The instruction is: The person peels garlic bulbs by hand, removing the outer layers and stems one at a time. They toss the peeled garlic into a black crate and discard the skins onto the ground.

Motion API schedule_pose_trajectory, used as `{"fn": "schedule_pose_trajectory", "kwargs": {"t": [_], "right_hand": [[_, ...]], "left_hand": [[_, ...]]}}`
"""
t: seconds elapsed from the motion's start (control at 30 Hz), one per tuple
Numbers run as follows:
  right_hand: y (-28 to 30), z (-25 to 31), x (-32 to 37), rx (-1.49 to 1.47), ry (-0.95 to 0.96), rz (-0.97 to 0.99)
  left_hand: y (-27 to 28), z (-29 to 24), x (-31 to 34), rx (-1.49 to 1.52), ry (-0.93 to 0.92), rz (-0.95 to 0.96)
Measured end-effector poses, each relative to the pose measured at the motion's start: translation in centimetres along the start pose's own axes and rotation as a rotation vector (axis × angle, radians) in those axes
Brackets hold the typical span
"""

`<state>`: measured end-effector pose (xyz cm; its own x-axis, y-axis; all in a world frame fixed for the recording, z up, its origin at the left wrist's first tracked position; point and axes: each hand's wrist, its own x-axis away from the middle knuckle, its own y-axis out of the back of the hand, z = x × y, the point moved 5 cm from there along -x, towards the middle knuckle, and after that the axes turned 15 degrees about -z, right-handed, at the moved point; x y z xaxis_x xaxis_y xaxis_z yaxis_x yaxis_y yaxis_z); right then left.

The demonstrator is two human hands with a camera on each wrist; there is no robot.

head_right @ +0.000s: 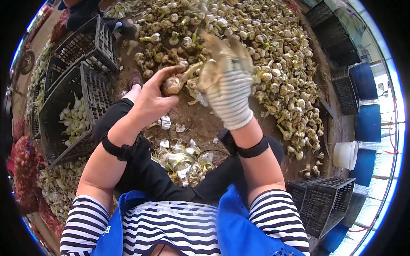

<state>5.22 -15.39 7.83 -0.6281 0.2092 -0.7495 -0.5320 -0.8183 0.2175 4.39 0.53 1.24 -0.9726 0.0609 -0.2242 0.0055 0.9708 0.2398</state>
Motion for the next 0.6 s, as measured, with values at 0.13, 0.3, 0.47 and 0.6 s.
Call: {"fn": "schedule_pose_trajectory", "kwargs": {"t": [0.13, 0.3, 0.47, 0.6], "right_hand": [[-2.3, 0.3, 5.0, 0.179, 0.415, 0.143], [-2.5, -5.3, 5.5, 0.213, 0.249, 0.247], [1.0, -5.8, 2.8, -0.168, -0.187, 0.162], [0.2, -3.8, 4.7, 0.061, 0.316, 0.345]], "left_hand": [[-2.6, -1.3, 0.4, 0.240, 0.077, 0.021], [-2.5, 0.5, 0.2, 0.086, 0.352, 0.080], [-2.9, 0.0, -0.3, 0.161, 0.319, 0.028], [-3.6, 0.9, 0.0, 0.200, 0.382, 0.115]]}}
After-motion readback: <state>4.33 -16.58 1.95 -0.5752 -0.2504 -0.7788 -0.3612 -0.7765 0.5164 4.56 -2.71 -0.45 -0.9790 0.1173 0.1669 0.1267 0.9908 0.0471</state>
